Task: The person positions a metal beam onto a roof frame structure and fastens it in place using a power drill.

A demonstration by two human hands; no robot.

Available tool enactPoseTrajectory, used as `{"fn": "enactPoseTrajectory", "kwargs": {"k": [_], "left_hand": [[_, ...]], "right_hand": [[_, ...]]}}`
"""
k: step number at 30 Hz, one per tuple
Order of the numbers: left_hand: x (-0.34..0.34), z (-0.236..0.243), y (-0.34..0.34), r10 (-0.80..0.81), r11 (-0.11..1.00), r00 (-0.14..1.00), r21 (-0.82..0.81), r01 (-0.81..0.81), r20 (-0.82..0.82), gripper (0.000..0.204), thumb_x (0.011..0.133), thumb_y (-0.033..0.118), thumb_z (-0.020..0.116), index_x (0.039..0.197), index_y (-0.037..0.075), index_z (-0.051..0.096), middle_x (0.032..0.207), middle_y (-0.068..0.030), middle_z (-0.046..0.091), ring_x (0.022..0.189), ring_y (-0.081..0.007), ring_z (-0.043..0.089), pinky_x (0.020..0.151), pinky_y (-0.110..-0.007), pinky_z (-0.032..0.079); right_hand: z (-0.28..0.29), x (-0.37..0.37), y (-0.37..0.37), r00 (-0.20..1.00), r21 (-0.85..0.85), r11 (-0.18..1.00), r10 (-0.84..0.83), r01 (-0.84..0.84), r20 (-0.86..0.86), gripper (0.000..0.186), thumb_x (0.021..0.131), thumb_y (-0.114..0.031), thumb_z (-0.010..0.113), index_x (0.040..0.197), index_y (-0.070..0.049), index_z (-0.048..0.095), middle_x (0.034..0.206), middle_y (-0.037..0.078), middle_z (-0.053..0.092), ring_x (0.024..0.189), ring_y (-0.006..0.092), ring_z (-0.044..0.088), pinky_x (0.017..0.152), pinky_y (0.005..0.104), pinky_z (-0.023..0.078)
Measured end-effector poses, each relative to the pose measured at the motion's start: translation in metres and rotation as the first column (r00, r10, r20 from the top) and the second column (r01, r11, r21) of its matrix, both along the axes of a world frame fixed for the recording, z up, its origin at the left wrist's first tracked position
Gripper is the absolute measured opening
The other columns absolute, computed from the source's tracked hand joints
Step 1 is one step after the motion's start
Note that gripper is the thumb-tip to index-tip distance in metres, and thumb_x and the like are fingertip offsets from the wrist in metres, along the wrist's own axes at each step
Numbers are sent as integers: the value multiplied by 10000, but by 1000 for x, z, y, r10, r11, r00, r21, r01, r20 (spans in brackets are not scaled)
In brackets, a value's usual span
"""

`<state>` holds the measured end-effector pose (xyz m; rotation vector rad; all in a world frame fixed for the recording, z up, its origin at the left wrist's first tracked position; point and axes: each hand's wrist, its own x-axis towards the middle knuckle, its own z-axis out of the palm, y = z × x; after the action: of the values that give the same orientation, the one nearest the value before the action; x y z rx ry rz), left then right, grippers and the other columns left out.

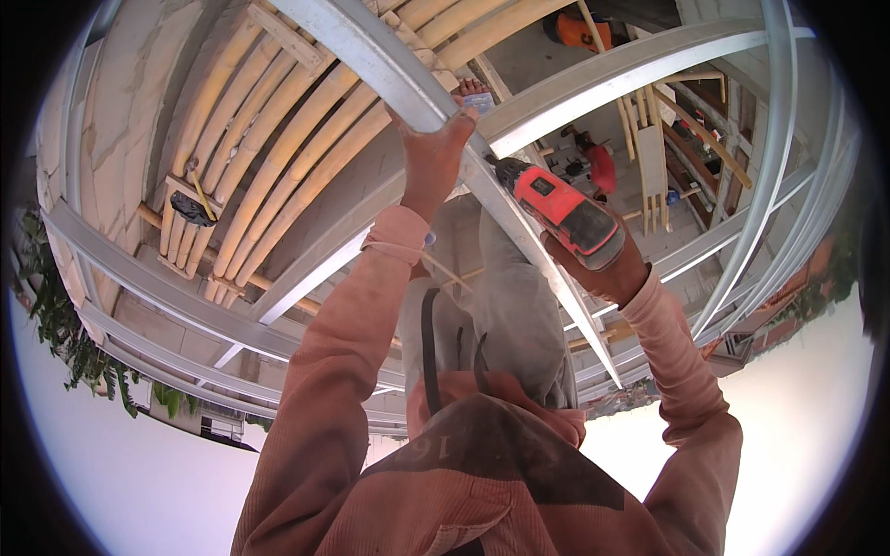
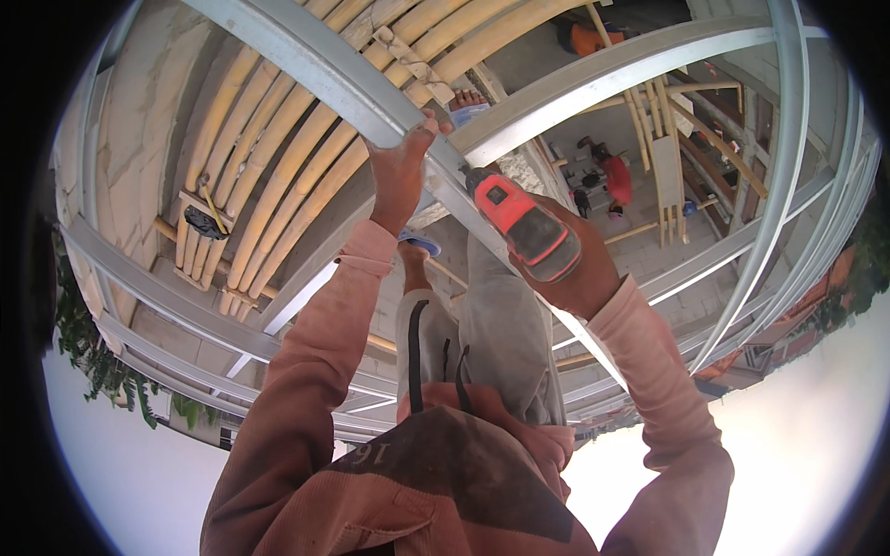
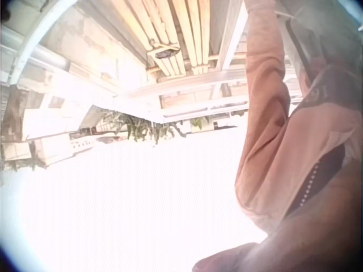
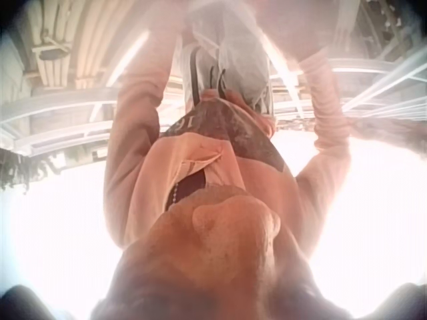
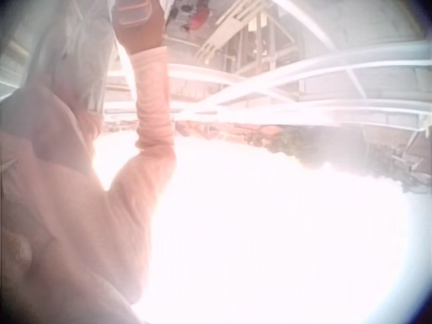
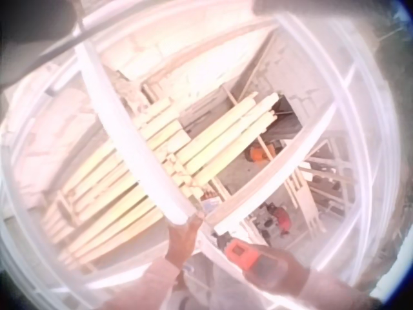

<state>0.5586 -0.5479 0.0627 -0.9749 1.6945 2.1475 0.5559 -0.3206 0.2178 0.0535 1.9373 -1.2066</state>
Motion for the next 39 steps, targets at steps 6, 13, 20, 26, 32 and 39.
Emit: {"fn": "enactPoseTrajectory", "kwargs": {"k": [6, 13, 20, 26, 32, 39], "left_hand": [[0, 3, 1, 17, 1000, 1000, 27, -16, -1, 338, 906, 17, 708, 1186, -33, 525, 1103, -123, 646, 947, -233, 724, 869, -364, 588], [-4, 5, 1, 27, 999, 1000, 43, -27, 16, 390, 893, -3, 691, 1222, -24, 482, 1096, -121, 638, 960, -214, 699, 850, -362, 590], [-10, 14, 6, 64, 996, 997, 61, -66, 34, 462, 895, 4, 684, 1260, -18, 403, 1080, -117, 630, 915, -225, 719, 857, -343, 578], [0, 2, 1, 26, 999, 1000, 31, -27, 15, 361, 893, 2, 686, 1202, -42, 505, 1082, -119, 636, 923, -237, 724, 857, -345, 576], [2, -2, -3, 18, 999, 1000, 39, -18, 1, 311, 876, -9, 684, 1158, -35, 556, 1079, -117, 638, 924, -255, 724, 863, -368, 579], [-3, 7, -1, 26, 997, 998, 65, -29, 49, 281, 869, -13, 668, 1131, -35, 570, 1071, -119, 639, 919, -249, 719, 848, -372, 583]], "right_hand": [[-1, -1, 1, 996, -12, 999, 48, -48, 74, 483, 848, -114, 758, 1303, -37, 616, 1075, 160, 737, 943, 335, 721, 848, 362, 558], [-8, -11, 9, 974, 41, 976, 218, -216, -53, 540, 790, -236, 761, 1294, -100, 621, 1020, 204, 717, 897, 438, 671, 743, 479, 555], [-18, -36, 19, 931, 37, 930, 365, -365, -11, 465, 798, -264, 770, 1218, -116, 636, 930, 184, 723, 863, 433, 678, 749, 491, 552], [-21, -28, 18, 923, 25, 953, 297, -301, -243, 557, 791, -257, 788, 1304, -139, 606, 1032, 153, 740, 891, 397, 704, 768, 479, 568], [-10, -59, 19, 875, 73, 879, 477, -471, -87, 623, 765, -295, 820, 1330, -151, 599, 1108, 110, 745, 978, 364, 716, 812, 471, 577], [-9, -105, 6, 587, 123, 576, 804, -808, 91, 578, 776, -346, 805, 1294, -178, 612, 1105, 87, 746, 1001, 335, 729, 805, 469, 581]]}}
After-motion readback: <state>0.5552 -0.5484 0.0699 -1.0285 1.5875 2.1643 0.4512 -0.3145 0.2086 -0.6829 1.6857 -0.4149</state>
